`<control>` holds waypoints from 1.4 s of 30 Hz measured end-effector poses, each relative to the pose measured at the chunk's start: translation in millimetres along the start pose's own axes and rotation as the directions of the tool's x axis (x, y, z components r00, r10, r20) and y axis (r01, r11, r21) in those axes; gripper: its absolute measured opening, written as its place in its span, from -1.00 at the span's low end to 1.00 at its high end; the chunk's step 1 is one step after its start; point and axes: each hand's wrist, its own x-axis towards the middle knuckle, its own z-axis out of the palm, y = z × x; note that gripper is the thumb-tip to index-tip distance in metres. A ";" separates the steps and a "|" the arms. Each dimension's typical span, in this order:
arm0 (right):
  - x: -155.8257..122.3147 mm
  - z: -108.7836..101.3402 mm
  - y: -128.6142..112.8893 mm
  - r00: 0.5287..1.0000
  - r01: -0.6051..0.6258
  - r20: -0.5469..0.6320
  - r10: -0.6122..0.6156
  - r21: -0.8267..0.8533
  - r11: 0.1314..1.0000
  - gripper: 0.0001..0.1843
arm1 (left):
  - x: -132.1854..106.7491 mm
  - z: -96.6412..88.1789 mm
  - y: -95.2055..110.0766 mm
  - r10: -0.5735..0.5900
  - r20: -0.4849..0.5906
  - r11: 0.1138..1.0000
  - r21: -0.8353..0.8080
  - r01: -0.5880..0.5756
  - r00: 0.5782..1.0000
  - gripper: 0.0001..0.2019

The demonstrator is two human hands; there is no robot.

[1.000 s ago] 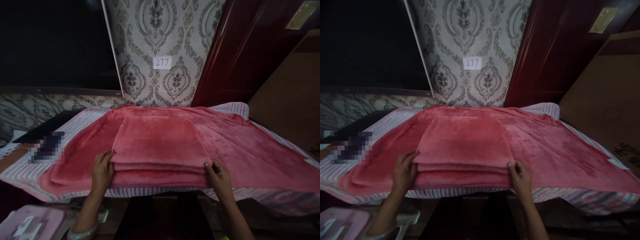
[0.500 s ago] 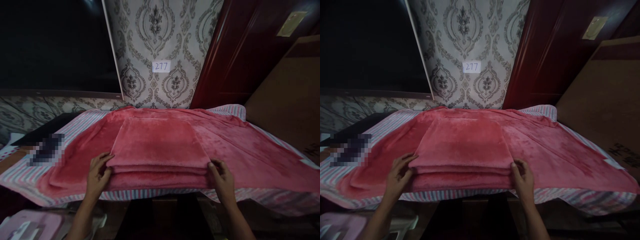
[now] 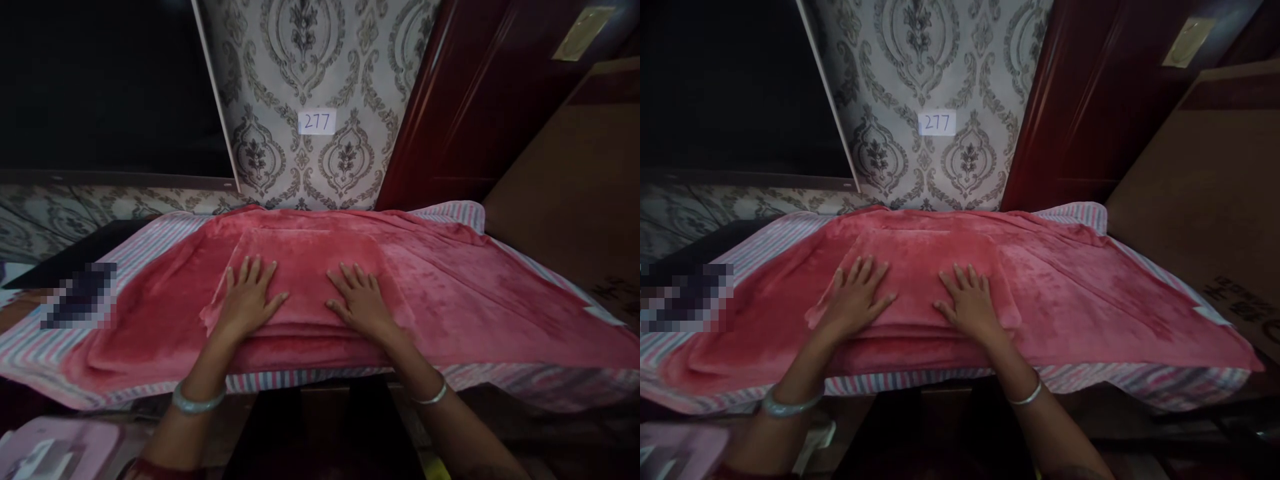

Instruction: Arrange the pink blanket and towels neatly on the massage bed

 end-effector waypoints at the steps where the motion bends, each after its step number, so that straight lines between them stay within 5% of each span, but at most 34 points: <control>1: -1.9 6.8 0.7 1.000 -0.004 0.020 0.004 -0.007 1.000 -0.34 | -2.6 7.9 -1.0 -0.033 0.028 0.999 0.014 0.033 0.999 -0.29; 6: -10.9 26.5 7.2 0.999 0.006 -0.032 -0.006 0.000 1.000 -0.34 | -14.4 28.9 -8.7 -0.060 0.027 0.998 0.035 0.059 0.998 -0.27; 19: -19.6 18.4 11.1 0.999 0.032 0.007 -0.032 0.005 0.999 -0.39 | -22.3 16.7 -9.2 -0.040 0.031 0.994 0.100 0.037 0.999 -0.35; 29: -66.4 9.6 52.6 0.998 0.050 -0.038 -0.048 0.049 0.998 -0.46 | -71.9 2.8 -53.7 -0.067 -0.011 0.985 0.161 0.068 0.998 -0.47; 32: -47.8 -5.0 55.0 0.994 0.060 -0.095 -0.051 0.086 0.995 -0.51 | -58.9 -13.2 -47.6 -0.019 -0.058 0.992 0.126 0.026 0.998 -0.55; 36: 10.2 -25.6 34.2 0.992 0.087 -0.099 -0.077 0.109 0.990 -0.45 | -11.6 -27.4 -5.8 0.117 -0.061 0.993 0.014 -0.117 0.991 -0.53; 42: 82.9 -13.0 3.7 0.991 0.027 0.132 -0.036 0.071 0.997 -0.40 | 58.5 -7.2 40.9 0.184 0.119 0.983 -0.026 -0.182 0.976 -0.37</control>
